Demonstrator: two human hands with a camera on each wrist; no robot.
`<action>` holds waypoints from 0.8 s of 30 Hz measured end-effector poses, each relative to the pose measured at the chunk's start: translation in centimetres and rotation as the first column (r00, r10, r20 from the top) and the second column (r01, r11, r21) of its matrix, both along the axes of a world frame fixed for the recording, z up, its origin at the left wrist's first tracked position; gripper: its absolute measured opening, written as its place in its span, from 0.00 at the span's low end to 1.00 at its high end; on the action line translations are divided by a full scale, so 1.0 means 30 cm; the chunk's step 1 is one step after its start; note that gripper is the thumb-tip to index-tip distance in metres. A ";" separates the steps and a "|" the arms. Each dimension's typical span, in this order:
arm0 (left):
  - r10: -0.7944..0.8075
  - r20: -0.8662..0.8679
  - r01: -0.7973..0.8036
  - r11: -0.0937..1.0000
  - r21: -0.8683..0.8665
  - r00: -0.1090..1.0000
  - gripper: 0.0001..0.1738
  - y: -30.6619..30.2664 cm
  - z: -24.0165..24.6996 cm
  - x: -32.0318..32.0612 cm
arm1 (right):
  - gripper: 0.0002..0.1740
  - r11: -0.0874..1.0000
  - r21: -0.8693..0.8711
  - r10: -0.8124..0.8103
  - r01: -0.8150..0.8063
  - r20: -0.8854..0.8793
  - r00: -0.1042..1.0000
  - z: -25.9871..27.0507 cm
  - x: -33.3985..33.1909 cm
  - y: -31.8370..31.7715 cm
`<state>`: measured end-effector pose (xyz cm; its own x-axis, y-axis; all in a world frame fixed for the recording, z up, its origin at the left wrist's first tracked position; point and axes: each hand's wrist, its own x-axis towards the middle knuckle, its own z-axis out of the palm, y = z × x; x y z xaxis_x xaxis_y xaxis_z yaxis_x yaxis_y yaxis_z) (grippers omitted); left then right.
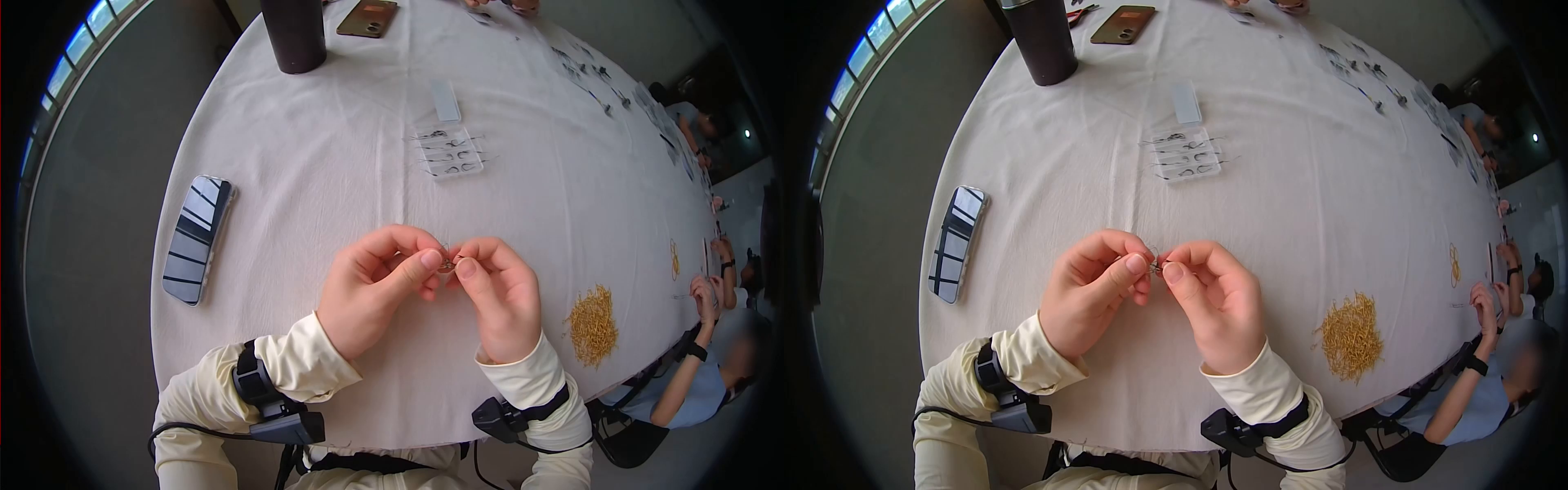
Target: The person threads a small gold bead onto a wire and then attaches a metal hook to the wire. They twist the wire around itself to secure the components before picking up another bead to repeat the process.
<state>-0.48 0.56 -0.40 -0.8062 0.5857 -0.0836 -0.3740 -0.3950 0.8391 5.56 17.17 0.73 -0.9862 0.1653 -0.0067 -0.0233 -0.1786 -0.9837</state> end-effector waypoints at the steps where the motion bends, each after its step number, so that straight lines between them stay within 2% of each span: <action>1: -0.012 -0.026 0.012 1.000 -0.009 1.000 0.07 0.000 0.000 0.001 | 0.10 1.000 0.012 0.004 -0.004 -0.020 1.000 0.001 -0.002 -0.004; 4: -0.007 -0.062 0.005 1.000 -0.025 0.998 0.07 0.003 0.009 0.007 | 0.09 0.996 -0.088 0.002 -0.003 -0.007 1.000 0.008 0.000 -0.011; 10: 0.024 -0.160 -0.036 0.997 -0.067 0.987 0.09 0.007 0.015 0.013 | 0.07 0.995 -0.101 -0.015 0.012 -0.023 1.000 -0.010 0.005 0.007; 14: 0.036 -0.142 -0.049 0.995 -0.089 0.989 0.09 0.007 0.016 0.018 | 0.06 0.995 -0.084 -0.054 0.050 -0.043 0.998 -0.005 0.004 -0.005; 19: 0.039 -0.122 -0.051 0.994 -0.097 0.992 0.08 0.010 0.011 0.019 | 0.04 0.957 0.227 -0.138 0.181 -0.196 0.971 0.002 0.000 -0.011; 20: 0.040 -0.122 -0.052 0.994 -0.097 0.992 0.08 0.011 0.012 0.020 | 0.04 0.957 0.228 -0.137 0.181 -0.195 0.971 0.000 -0.003 -0.009; 22: 0.045 -0.125 -0.057 0.993 -0.099 0.991 0.08 0.011 0.015 0.022 | 0.07 0.870 0.410 -0.127 0.272 -0.347 0.929 -0.008 -0.010 -0.005; 23: 0.046 -0.125 -0.059 0.993 -0.100 0.991 0.08 0.008 0.021 0.024 | 0.07 0.871 0.409 -0.126 0.271 -0.346 0.930 -0.004 -0.011 -0.005; 24: 0.038 -0.149 -0.054 0.993 -0.103 0.988 0.08 0.007 0.023 0.025 | 0.08 0.806 0.495 -0.103 0.325 -0.423 0.900 -0.002 -0.012 -0.005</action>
<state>0.27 0.76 0.29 -0.8401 0.5420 -0.0229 -0.2277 -0.3140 0.9217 5.20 17.02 0.66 -0.8358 0.2386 0.4944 -0.3646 0.4320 -0.8249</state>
